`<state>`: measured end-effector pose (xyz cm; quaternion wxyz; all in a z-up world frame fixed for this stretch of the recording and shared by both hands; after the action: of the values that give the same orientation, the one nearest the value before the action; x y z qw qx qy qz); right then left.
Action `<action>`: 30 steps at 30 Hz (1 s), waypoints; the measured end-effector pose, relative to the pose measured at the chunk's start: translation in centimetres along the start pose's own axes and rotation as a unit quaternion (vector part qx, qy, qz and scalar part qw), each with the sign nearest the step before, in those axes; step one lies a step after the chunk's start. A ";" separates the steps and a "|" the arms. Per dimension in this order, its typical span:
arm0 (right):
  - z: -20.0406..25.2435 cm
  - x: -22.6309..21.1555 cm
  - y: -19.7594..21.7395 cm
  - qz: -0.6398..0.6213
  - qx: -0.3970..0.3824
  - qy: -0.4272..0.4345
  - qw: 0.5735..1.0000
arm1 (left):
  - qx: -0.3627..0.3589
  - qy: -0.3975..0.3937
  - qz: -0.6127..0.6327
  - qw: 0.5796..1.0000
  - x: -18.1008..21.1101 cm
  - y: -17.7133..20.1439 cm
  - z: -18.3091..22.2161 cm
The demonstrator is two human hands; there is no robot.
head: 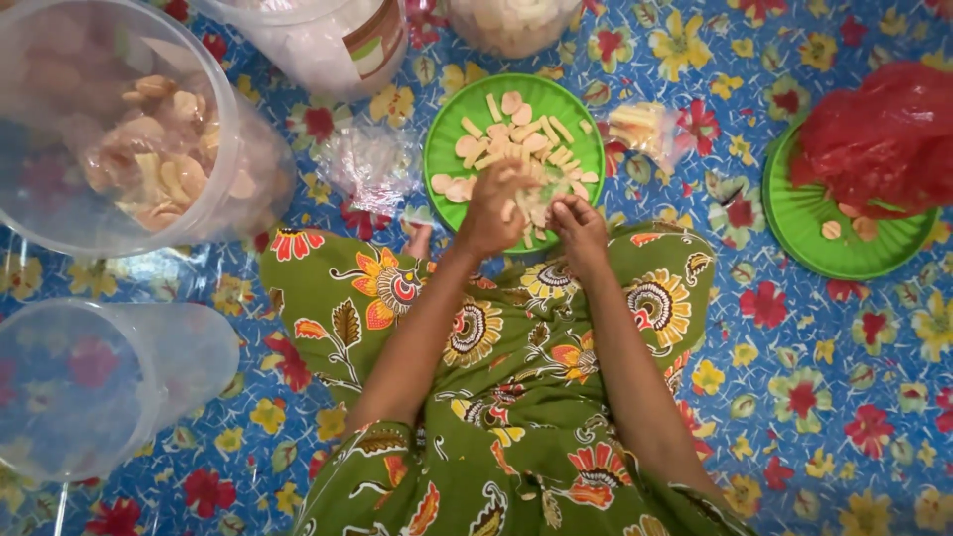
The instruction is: Bagging small slices of food from a plate into plastic bags
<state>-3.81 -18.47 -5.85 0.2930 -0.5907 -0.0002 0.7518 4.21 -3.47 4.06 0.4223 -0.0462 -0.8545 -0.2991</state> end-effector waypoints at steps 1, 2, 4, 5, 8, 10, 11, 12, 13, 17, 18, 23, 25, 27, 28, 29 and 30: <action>-0.1 0.0 0.1 0.000 0.000 0.001 1.000 | 0.000 -0.001 0.000 1.000 -0.8 0.0 0.2; -0.1 0.0 0.1 -0.002 -0.003 0.003 1.000 | 0.021 0.036 0.043 0.998 -2.2 0.2 0.4; -0.1 0.4 0.1 -0.003 -0.007 0.004 1.000 | 0.043 0.074 0.086 0.993 -2.8 1.0 0.8; -0.3 0.6 0.1 -0.003 -0.007 0.004 1.000 | 0.037 0.167 0.184 0.968 -3.5 1.0 1.1; -0.5 0.7 -0.1 0.009 -0.012 0.006 1.000 | 0.048 0.253 0.276 0.926 -4.9 0.5 1.7; -0.3 0.4 -0.4 0.020 -0.013 0.007 1.000 | 0.064 0.249 0.274 0.927 -5.9 0.2 1.7; -0.1 0.2 -0.4 0.031 -0.005 0.008 0.999 | 0.083 0.246 0.268 0.928 -6.6 0.2 1.8; 0.1 0.1 -0.5 0.042 0.004 0.009 0.999 | 0.102 0.243 0.261 0.929 -7.2 0.3 2.0; 0.1 0.1 -0.6 0.042 0.004 0.008 0.999 | 0.102 0.244 0.261 0.928 -7.3 0.3 1.9; 0.1 -0.1 -0.7 0.064 0.006 0.002 0.998 | 0.140 0.270 0.244 0.921 -7.9 1.1 2.0; 0.2 -0.3 -0.8 0.078 0.008 0.002 0.997 | 0.145 0.280 0.241 0.918 -8.1 1.3 1.9; 0.1 -0.3 -0.9 0.109 0.021 -0.006 0.994 | 0.153 0.290 0.183 0.927 -7.9 1.5 1.8; 0.3 -0.9 -1.1 0.133 0.030 -0.011 0.991 | 0.150 0.288 0.140 0.935 -8.2 1.6 1.6; 0.4 -1.5 -0.9 0.158 0.038 -0.008 0.987 | 0.147 0.192 0.032 0.970 -7.3 2.1 0.7; 0.2 -1.3 -1.0 0.157 0.039 -0.009 0.987 | 0.145 0.193 0.031 0.970 -7.4 1.9 0.7; 0.0 -1.3 -1.1 0.169 0.041 -0.006 0.985 | 0.135 0.155 0.009 0.978 -6.9 1.5 0.5; -0.1 -1.3 -1.1 0.182 0.042 -0.004 0.982 | 0.125 0.118 -0.013 0.985 -6.4 1.2 0.3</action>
<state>-3.04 -18.16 -4.36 0.1760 -0.5652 0.1382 0.7940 8.54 -1.25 -0.32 0.5183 0.0535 -0.8301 -0.1987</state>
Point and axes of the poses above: each hand's wrist, its own z-axis away from the middle knuckle, its own y-axis out of the back of the hand, x = y × z, the point moved 8 cm from there along -z, towards the middle knuckle, and after that the axes turned 4 degrees about -x, right-handed, at the moved point
